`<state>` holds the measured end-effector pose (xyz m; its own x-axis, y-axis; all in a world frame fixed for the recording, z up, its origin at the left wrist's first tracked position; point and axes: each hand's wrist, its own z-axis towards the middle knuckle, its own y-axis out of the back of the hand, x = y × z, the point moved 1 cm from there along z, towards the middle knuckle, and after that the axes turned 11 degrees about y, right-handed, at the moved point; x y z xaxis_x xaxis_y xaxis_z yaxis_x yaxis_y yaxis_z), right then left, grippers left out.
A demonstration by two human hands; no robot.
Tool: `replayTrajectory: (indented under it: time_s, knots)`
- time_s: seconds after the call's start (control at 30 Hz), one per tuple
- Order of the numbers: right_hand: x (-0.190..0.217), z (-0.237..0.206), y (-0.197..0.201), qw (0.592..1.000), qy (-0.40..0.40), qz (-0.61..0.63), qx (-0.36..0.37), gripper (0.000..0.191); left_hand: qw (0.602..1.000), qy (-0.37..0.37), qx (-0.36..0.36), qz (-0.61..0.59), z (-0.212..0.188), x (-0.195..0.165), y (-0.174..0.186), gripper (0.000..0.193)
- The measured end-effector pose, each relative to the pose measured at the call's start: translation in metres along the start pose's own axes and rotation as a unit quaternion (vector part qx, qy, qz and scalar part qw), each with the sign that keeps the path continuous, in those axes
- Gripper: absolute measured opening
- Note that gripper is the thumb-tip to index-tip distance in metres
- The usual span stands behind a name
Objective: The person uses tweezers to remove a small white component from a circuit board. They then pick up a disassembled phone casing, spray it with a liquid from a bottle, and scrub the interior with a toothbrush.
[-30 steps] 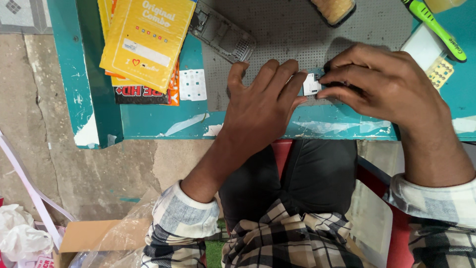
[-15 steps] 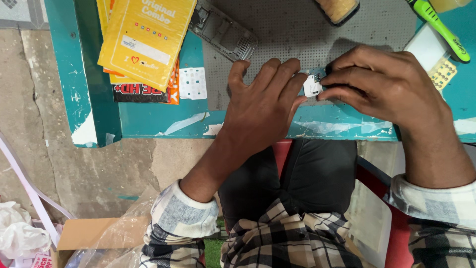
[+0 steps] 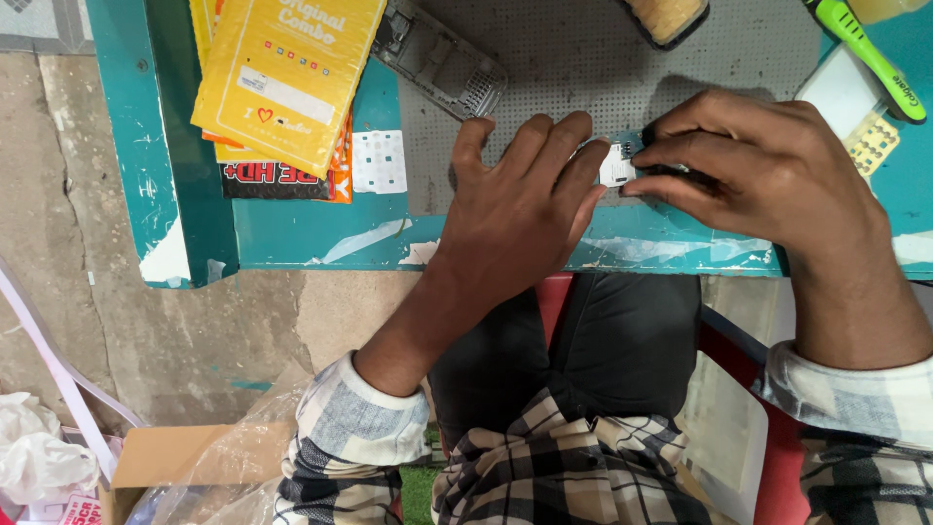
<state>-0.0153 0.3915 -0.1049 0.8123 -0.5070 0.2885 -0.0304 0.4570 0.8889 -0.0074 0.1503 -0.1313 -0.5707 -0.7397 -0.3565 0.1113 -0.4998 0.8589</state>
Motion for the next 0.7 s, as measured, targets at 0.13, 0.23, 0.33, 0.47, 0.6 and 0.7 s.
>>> replayTrajectory:
  time_s: [0.13, 0.23, 0.33, 0.47, 0.6, 0.7]
  knots:
    - [-0.001, -0.0023, -0.0007, 0.999, -0.021, 0.021, 0.017, 0.03, 1.0, -0.003, -0.005, -0.008, 0.0002, -0.0002, -0.0012, 0.039]
    - [-0.0031, -0.0047, -0.0018, 0.999, -0.02, 0.022, 0.023, 0.03, 1.0, -0.005, -0.008, 0.004, 0.0005, -0.0003, -0.0024, 0.038]
    - [-0.0049, -0.0062, -0.0026, 1.0, -0.013, 0.018, 0.021, 0.03, 1.0, -0.007, -0.006, 0.014, 0.0002, 0.0, -0.0032, 0.038]
    - [-0.0046, -0.0066, -0.0037, 1.0, -0.006, 0.008, 0.023, 0.031, 0.999, -0.012, -0.009, 0.028, -0.0008, -0.0002, -0.0038, 0.038]
    - [-0.0037, -0.0066, -0.0027, 0.999, -0.028, 0.015, 0.032, 0.035, 0.999, -0.013, -0.012, 0.03, -0.0013, -0.0003, -0.0037, 0.039]
    - [-0.0034, -0.0062, -0.0023, 0.999, -0.031, 0.016, 0.035, 0.035, 0.999, -0.013, -0.012, 0.035, -0.0012, -0.0002, -0.0028, 0.04]
